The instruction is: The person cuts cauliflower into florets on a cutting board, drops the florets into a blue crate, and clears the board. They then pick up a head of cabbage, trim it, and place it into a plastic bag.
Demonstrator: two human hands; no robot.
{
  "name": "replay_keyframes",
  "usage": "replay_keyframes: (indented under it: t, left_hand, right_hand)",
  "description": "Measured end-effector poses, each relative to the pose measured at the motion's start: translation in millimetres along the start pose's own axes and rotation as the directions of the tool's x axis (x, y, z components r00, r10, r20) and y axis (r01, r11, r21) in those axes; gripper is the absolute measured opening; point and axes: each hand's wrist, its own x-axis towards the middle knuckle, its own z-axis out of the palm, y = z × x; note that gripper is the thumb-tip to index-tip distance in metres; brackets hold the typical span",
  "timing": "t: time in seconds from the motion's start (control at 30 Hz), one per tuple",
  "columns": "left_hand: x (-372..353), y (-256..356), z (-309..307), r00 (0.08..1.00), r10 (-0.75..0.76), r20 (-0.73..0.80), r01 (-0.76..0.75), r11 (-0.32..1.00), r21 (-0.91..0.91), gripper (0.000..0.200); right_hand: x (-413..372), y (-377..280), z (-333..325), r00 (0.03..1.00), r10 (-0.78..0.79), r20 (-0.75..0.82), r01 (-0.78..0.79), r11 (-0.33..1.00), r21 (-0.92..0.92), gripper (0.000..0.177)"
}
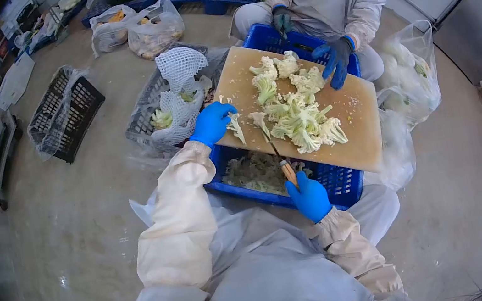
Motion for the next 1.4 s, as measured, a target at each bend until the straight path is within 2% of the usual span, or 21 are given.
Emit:
replay_keyframes:
  t: [0.1, 0.2, 0.27, 0.4, 0.47, 0.6, 0.77, 0.93, 1.1, 1.2, 1.3, 1.4]
  left_hand:
    - [-2.1, 1.0, 4.8, 0.999, -0.037, -0.037, 0.036, 0.999, -0.031, 0.021]
    - [1.2, -1.4, 11.4, 0.995, -0.1, 0.0, 0.099, 0.99, -0.098, 0.016]
    - [1.3, -5.3, 12.7, 1.0, 0.014, -0.001, -0.014, 1.0, -0.012, 0.014]
    - [-3.5, -4.7, 14.8, 0.999, 0.038, -0.019, -0.039, 0.998, -0.052, 0.018]
    - [-6.0, -3.1, 14.3, 0.991, 0.13, 0.013, -0.13, 0.992, 0.004, 0.018]
    - [-8.8, 8.6, 13.5, 0.996, 0.082, 0.037, -0.083, 0.996, 0.039, 0.02]
    - [-5.7, 9.7, 21.7, 0.981, 0.191, -0.02, -0.19, 0.98, 0.053, 0.023]
    - [-4.0, 7.2, 28.1, 0.981, 0.193, -0.012, -0.193, 0.981, 0.032, 0.023]
    - [-4.9, 5.1, 31.0, 0.97, 0.244, -0.017, -0.243, 0.969, 0.042, 0.025]
    - [-4.4, 3.4, 31.9, 0.982, 0.184, 0.036, -0.187, 0.977, 0.098, 0.026]
    - [-3.0, 0.3, 35.0, 0.969, 0.246, -0.024, -0.244, 0.966, 0.083, 0.027]
    - [-4.2, 9.9, 24.4, 0.963, 0.266, 0.038, -0.269, 0.952, 0.146, 0.025]
  right_hand:
    - [2.3, -6.6, 0.4, 1.0, -0.002, 0.0, 0.002, 0.994, 0.112, 0.03]
    - [5.1, -11.9, 8.6, 0.997, -0.076, 0.016, 0.075, 0.995, 0.068, 0.031]
    - [8.7, -15.5, 10.6, 0.997, -0.079, 0.024, 0.078, 0.995, 0.061, 0.03]
    - [15.0, -15.3, 13.2, 0.993, -0.087, 0.074, 0.085, 0.996, 0.037, 0.03]
    - [15.4, -12.6, 13.2, 0.992, -0.101, 0.075, 0.1, 0.995, 0.02, 0.03]
    - [14.6, -15.1, 3.0, 0.992, -0.106, 0.072, 0.108, 0.994, -0.016, 0.031]
    - [19.4, -6.6, -11.6, 0.986, -0.145, 0.086, 0.153, 0.984, -0.096, 0.03]
    - [28.9, -9.0, -25.2, 0.977, -0.165, 0.135, 0.186, 0.969, -0.161, 0.03]
    - [47.4, -3.5, -13.2, 0.965, -0.249, 0.081, 0.26, 0.942, -0.212, 0.028]
    - [42.7, 4.2, -12.6, 0.97, -0.199, 0.138, 0.22, 0.962, -0.161, 0.029]
    - [1.8, 12.9, -29.1, 0.975, -0.125, 0.181, 0.145, 0.984, -0.104, 0.03]
    - [-27.4, 17.6, -46.4, 0.977, -0.103, 0.186, 0.118, 0.99, -0.074, 0.03]
